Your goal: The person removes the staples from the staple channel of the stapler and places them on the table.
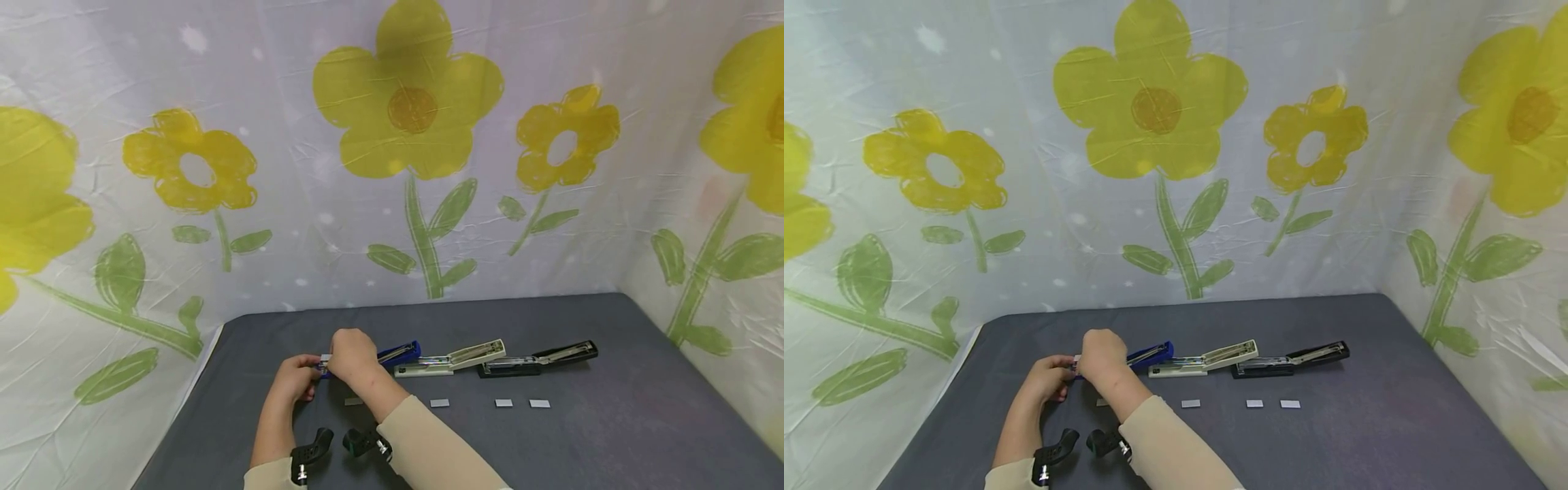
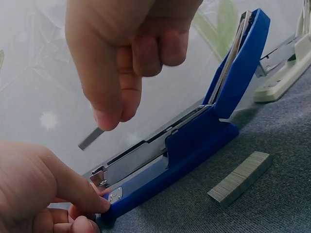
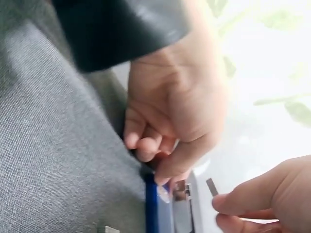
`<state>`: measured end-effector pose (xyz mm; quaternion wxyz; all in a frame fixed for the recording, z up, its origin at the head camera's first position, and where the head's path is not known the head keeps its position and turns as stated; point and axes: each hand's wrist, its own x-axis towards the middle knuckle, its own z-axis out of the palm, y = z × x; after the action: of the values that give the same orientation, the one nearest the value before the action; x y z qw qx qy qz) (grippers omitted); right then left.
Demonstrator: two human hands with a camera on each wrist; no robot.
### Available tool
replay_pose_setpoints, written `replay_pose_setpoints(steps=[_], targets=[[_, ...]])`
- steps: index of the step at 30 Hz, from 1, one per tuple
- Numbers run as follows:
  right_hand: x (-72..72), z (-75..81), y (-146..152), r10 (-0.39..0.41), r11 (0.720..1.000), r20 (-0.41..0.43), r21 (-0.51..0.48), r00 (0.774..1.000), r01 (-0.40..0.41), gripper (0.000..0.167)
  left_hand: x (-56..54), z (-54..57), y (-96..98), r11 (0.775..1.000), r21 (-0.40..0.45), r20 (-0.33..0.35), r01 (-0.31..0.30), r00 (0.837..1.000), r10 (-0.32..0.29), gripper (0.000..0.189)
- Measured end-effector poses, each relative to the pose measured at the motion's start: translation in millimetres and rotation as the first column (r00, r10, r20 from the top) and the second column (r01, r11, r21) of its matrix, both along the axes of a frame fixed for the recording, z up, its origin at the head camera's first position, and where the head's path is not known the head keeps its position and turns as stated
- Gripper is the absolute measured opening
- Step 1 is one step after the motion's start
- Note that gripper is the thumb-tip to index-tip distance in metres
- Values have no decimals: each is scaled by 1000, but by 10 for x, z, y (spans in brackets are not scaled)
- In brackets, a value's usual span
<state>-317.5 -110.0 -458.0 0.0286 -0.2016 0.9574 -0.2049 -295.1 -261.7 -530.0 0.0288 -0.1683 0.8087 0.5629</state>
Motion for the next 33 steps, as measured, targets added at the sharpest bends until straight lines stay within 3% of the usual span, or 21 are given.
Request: replay_pose_setpoints(steps=[8,11,15,19,23,29,33], targets=[[250,66,28,75,996,51,51,996,-78,41,9,21,-13,1000,15,3,-4,1000,4,37],[311,59,-7,84,988,44,125,995,-89,32,7,35,-19,1000,23,-5,1,1000,-1,37],[351,10,-63,66,974,48,214,997,-74,7,5,22,-26,1000,31,-6,5,1000,-4,36],[387,-89,-105,54,965,41,256,998,-62,19,13,-7,-30,999,33,2,-2,1000,2,36],[405,-201,-113,52,963,13,262,999,-54,19,20,-17,-16,999,37,-3,-2,1000,3,37],[426,-279,-85,123,957,-23,266,992,-112,7,14,-2,-7,999,41,-15,5,1000,-4,37],[457,-276,-60,175,945,-63,292,983,-149,16,14,9,-10,999,43,-8,-2,1000,2,37]])
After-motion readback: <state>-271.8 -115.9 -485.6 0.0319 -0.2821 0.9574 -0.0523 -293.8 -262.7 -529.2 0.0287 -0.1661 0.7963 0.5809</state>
